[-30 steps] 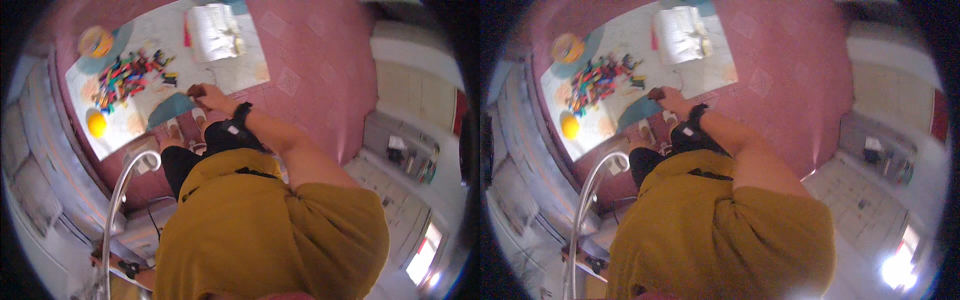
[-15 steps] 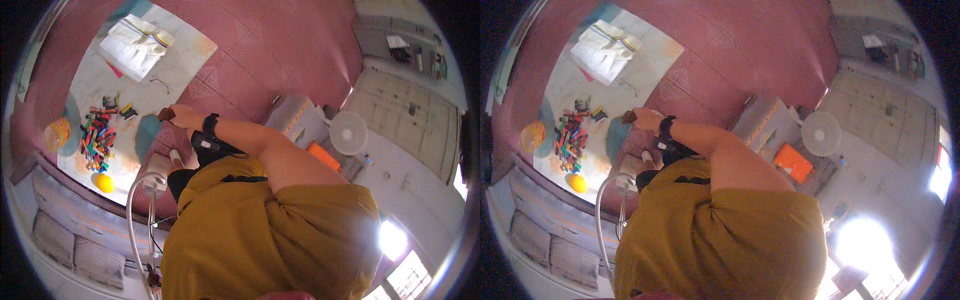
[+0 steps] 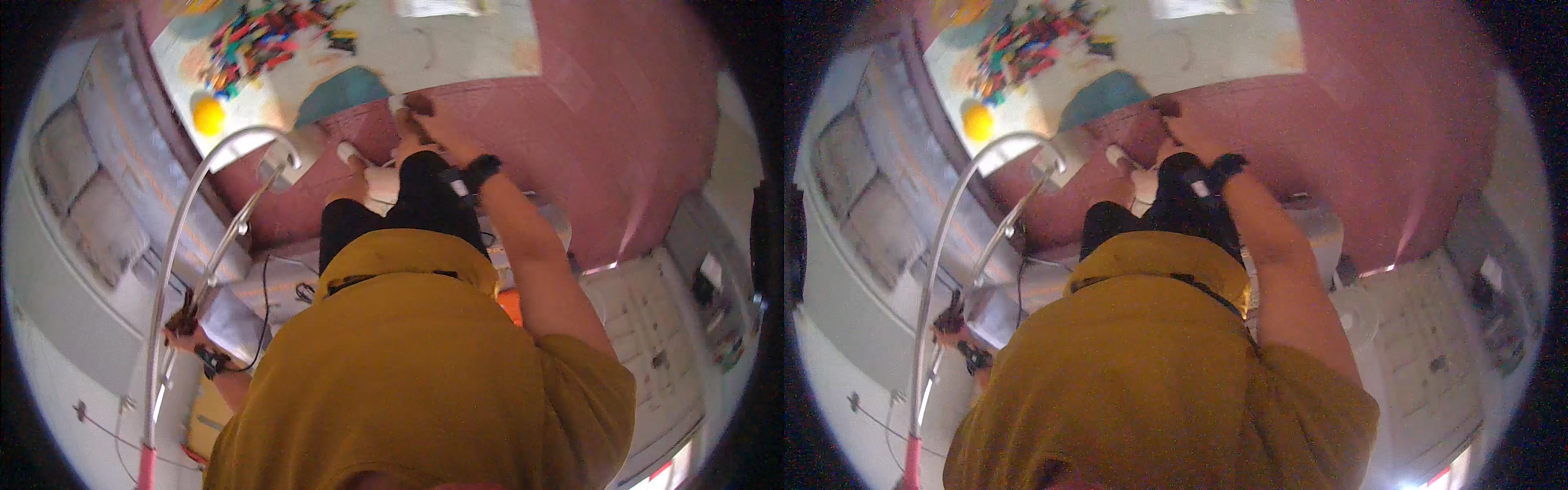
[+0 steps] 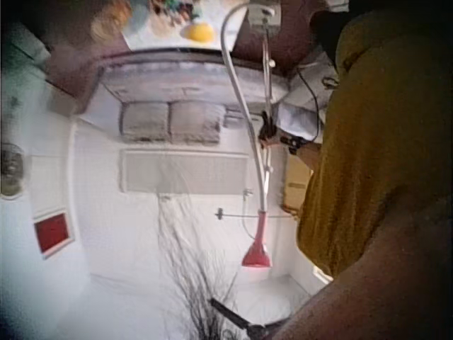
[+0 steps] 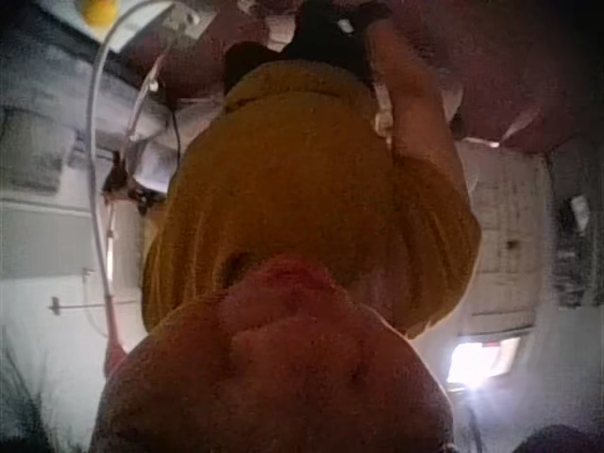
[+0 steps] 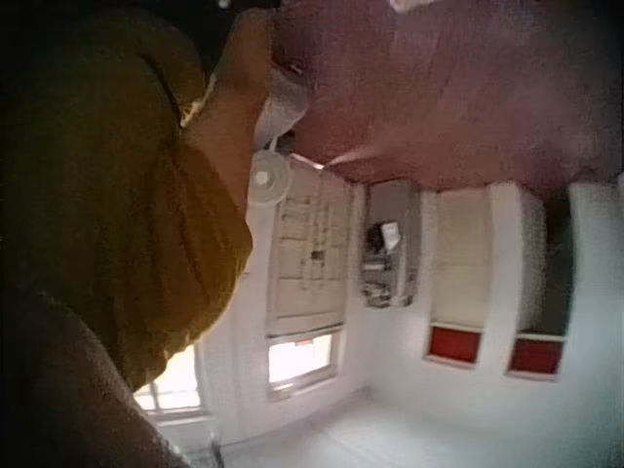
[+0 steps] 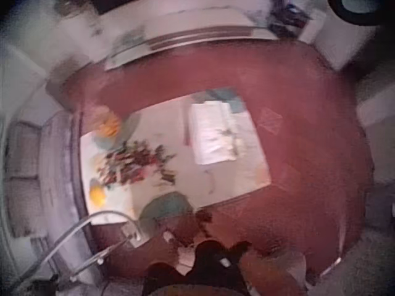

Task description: The person wipes the pink head, metal rod, and white base of a garment steamer using a brown cloth. They then wipe a wall-mounted radiator with the same cloth.

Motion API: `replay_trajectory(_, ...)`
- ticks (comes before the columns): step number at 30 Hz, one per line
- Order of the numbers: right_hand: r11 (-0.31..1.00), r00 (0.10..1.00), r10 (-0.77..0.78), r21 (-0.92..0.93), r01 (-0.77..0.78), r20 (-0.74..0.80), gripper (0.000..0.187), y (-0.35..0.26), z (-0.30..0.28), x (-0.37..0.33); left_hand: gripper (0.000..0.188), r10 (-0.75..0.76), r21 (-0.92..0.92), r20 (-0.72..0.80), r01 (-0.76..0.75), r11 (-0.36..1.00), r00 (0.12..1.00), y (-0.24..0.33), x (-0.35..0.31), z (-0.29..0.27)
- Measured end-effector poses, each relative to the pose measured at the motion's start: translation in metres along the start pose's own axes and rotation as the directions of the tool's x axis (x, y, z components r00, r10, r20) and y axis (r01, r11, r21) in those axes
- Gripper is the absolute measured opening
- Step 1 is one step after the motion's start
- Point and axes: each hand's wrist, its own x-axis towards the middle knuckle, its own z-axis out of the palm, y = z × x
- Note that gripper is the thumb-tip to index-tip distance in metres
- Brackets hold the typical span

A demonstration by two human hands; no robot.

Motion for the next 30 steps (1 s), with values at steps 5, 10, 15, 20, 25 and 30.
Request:
replay_trajectory(5,0.971,0.993,0.117,-0.21,-0.113,0.005,0.036,-0.038,0.025,0.051,0.044,-0.114,-0.31,0.097,0.139,0.94,0.989,-0.007,-0.009,0.004)
replay_trajectory(10,0.999,0.962,0.025,0.02,-0.031,0.271,0.041,-0.054,0.063,0.078,0.049,-0.116,-0.328,-0.239,0.032,0.944,0.964,-0.016,-0.026,0.012)
replay_trajectory(15,0.998,0.86,0.034,0.035,-0.06,0.51,0.04,-0.021,0.168,0.125,0.055,0.174,-0.096,-0.418,-0.234,0.967,0.892,-0.022,-0.039,0.016)
replay_trajectory(20,0.999,0.689,-0.014,-0.013,0.034,0.725,0.035,0.032,0.254,0.146,0.065,0.349,-0.182,-0.446,-0.466,0.866,0.824,-0.022,-0.044,0.048)
replay_trajectory(25,0.997,0.647,0.075,-0.06,-0.045,0.759,0.031,0.07,0.28,0.159,0.077,0.473,-0.105,-0.5,-0.593,0.798,0.725,-0.038,-0.038,0.082)
replay_trajectory(30,0.986,0.615,-0.104,0.163,-0.04,0.781,0.039,0.12,0.291,0.167,0.08,0.633,-0.042,-0.372,-0.693,0.72,0.679,-0.074,-0.031,0.072)
